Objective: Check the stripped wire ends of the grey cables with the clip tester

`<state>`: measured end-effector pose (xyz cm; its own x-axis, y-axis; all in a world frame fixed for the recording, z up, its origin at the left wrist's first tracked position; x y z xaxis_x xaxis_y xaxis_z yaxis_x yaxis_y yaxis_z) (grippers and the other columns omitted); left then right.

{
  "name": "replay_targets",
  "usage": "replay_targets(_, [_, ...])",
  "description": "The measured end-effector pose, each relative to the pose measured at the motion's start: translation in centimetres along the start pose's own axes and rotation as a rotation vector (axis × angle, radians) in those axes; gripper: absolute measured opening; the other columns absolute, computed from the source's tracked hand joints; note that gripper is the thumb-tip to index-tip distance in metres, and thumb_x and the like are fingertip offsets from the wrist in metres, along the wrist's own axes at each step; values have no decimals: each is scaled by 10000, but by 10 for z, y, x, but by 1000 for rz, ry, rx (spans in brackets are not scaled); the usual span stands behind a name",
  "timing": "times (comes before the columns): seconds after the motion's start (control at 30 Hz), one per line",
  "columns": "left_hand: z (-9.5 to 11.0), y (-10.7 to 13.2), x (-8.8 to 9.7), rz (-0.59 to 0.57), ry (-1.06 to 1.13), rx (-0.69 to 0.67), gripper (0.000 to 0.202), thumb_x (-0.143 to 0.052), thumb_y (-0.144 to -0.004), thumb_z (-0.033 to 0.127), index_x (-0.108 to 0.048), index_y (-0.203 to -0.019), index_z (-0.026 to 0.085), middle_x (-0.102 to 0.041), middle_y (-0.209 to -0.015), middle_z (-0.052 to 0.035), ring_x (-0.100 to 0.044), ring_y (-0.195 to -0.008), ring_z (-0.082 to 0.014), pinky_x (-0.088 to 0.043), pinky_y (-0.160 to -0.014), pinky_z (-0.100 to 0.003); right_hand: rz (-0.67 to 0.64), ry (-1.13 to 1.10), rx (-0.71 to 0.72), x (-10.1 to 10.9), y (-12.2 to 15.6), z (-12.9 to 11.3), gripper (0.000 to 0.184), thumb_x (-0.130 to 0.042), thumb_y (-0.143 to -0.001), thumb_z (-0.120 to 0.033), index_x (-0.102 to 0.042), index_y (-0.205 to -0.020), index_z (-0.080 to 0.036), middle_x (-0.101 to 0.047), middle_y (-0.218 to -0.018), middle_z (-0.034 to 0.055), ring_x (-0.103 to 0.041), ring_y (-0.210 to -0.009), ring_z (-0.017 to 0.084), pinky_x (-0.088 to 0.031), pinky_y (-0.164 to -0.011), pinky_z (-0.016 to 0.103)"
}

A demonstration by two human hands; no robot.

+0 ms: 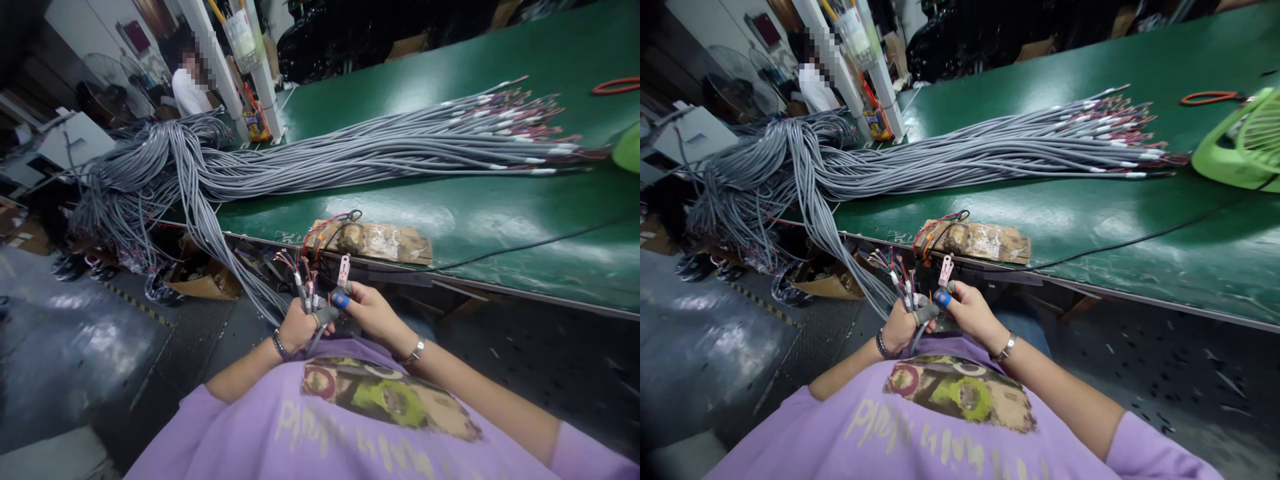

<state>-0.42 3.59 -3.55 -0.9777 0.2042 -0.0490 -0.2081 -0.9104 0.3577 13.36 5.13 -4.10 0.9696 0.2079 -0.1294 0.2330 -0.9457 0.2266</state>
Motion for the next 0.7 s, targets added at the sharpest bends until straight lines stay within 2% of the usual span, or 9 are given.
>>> replay_targets(0.2, [-3, -1, 1, 59, 81, -24, 455, -789, -569, 552, -581, -500, 153, -563, -423, -8, -509, -387, -102, -432, -433, -223, 24, -31, -46, 3, 4, 3, 488, -710, -580, -654, -540, -631, -199, -497, -543, -47, -395, -528, 102, -345, -524, 256])
replay_targets(0.37, [-3, -1, 1, 66, 78, -2, 463, -793, -557, 558, -572, -516, 152, -572, -439, -9, -504, -392, -100, -427, -433, -227, -17, -129, -116, 1, 4, -2, 520, -759, -511, -645, -515, -606, -196, -480, -527, -54, -376, -512, 90, -325, -534, 256])
replay_targets(0.53, [0, 1, -2, -14, 17, -4, 474, -783, -572, 564, -566, -494, 150, -574, -443, -17, -500, -393, -98, -418, -436, -225, -77, -160, -108, -3, 5, -7, 489, -775, -525, -612, -555, -662, -198, -544, -564, -35, -441, -528, 111, -365, -556, 273])
replay_targets(0.7, [3, 2, -1, 42, 50, -29, 474, -780, -563, 571, -568, -490, 154, -566, -429, -12, -485, -386, -93, -415, -436, -222, -7, -156, -112, 2, 4, 0, 435, -780, -553, -553, -551, -632, -193, -513, -539, -47, -417, -516, 97, -353, -540, 260])
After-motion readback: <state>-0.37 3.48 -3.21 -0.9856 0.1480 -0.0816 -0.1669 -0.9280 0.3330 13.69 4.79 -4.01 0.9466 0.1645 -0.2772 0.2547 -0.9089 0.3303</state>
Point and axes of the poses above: each hand's wrist, its own y-axis away from the middle knuckle, its own x-axis out of the back of the hand, z = x × y, the point moved 3 cm from there along -y, towards the middle knuckle
